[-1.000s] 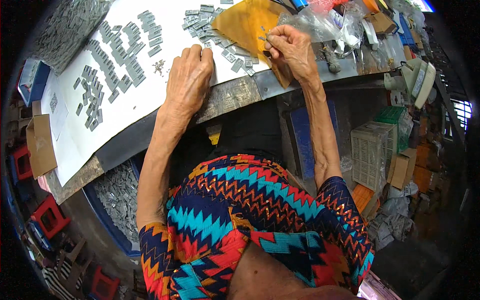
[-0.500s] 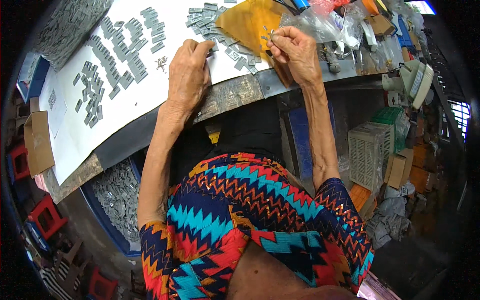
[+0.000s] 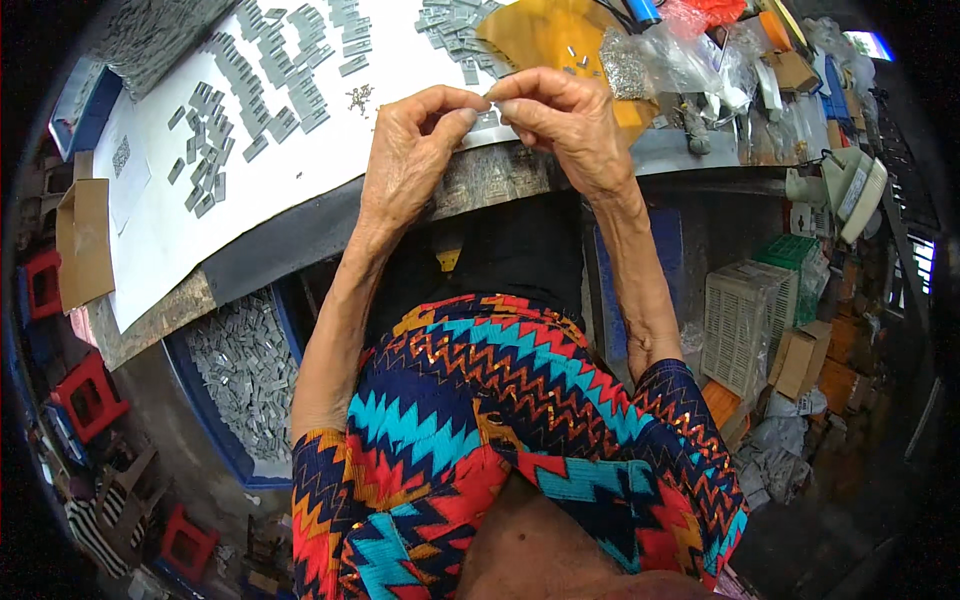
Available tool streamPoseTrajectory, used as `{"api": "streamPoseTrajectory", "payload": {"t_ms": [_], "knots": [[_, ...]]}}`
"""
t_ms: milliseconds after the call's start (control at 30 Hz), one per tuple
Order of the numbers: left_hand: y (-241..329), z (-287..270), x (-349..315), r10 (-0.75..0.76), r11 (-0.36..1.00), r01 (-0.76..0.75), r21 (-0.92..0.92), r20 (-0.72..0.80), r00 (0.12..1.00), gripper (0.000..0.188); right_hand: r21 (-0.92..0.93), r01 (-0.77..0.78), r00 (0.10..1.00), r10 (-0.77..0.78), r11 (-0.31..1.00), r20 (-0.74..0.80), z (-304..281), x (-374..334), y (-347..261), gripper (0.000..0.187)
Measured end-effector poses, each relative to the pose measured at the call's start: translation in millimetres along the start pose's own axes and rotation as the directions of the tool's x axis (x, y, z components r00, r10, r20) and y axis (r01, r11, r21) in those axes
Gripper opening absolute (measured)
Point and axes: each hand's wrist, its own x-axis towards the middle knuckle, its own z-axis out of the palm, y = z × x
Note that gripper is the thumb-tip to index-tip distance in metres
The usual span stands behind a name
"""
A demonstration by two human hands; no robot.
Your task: The recorder is sorting and packaging small metal parts into plastic bags at a workbench.
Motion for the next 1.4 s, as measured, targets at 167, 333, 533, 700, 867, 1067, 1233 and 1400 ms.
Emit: {"api": "streamPoseTrajectory", "payload": {"t_ms": [167, 333, 533, 700, 867, 1067, 1233, 1400], "knots": [[-3.8, 1.0, -0.4, 0.056, 0.993, -0.051, 0.109, -0.045, 0.997, 0.017, -0.077, -0.03, 0.999, 0.03, 0.997, 0.01, 2.0, -3.0, -0.2, 0.013], [-4.8, 2.6, -1.0, 0.08, 0.986, -0.076, 0.15, -0.019, 0.997, 0.016, -0.097, -0.066, 0.997, 0.07, 0.993, 0.035, -1.2, -2.2, 5.3, 0.011], [-8.3, 1.1, 1.0, 0.119, 0.978, -0.123, 0.168, 0.039, 0.992, 0.015, -0.143, -0.121, 0.983, 0.138, 0.982, 0.118, -8.6, -1.9, 4.2, 0.01], [-9.5, 0.2, 4.6, 0.069, 0.986, -0.081, 0.146, 0.088, 0.994, 0.014, -0.111, -0.175, 0.973, 0.189, 0.978, 0.132, -11.0, -1.7, 8.6, 0.01], [-8.2, -0.3, 6.7, 0.059, 0.995, -0.068, 0.077, 0.109, 0.992, 0.016, -0.162, -0.133, 0.979, 0.155, 0.978, 0.133, -9.8, -1.4, 6.7, 0.01], [-8.6, -3.2, 8.9, 0.018, 1.0, -0.021, 0.017, 0.143, 0.99, 0.015, -0.011, -0.164, 0.972, 0.163, 0.986, 0.167, -9.5, 0.3, 18.8, 0.008], [-13.6, -3.9, 12.0, 0.017, 0.999, -0.023, 0.038, 0.17, 0.985, 0.015, -0.089, -0.17, 0.971, 0.182, 0.981, 0.157, -7.7, -0.6, 13.6, 0.007], [-17.7, -7.6, 13.2, -0.003, 1.0, 0.0, 0.017, 0.166, 0.986, 0.015, -0.093, -0.165, 0.972, 0.178, 0.982, 0.154, -4.9, 1.5, 16.2, 0.006]]}}
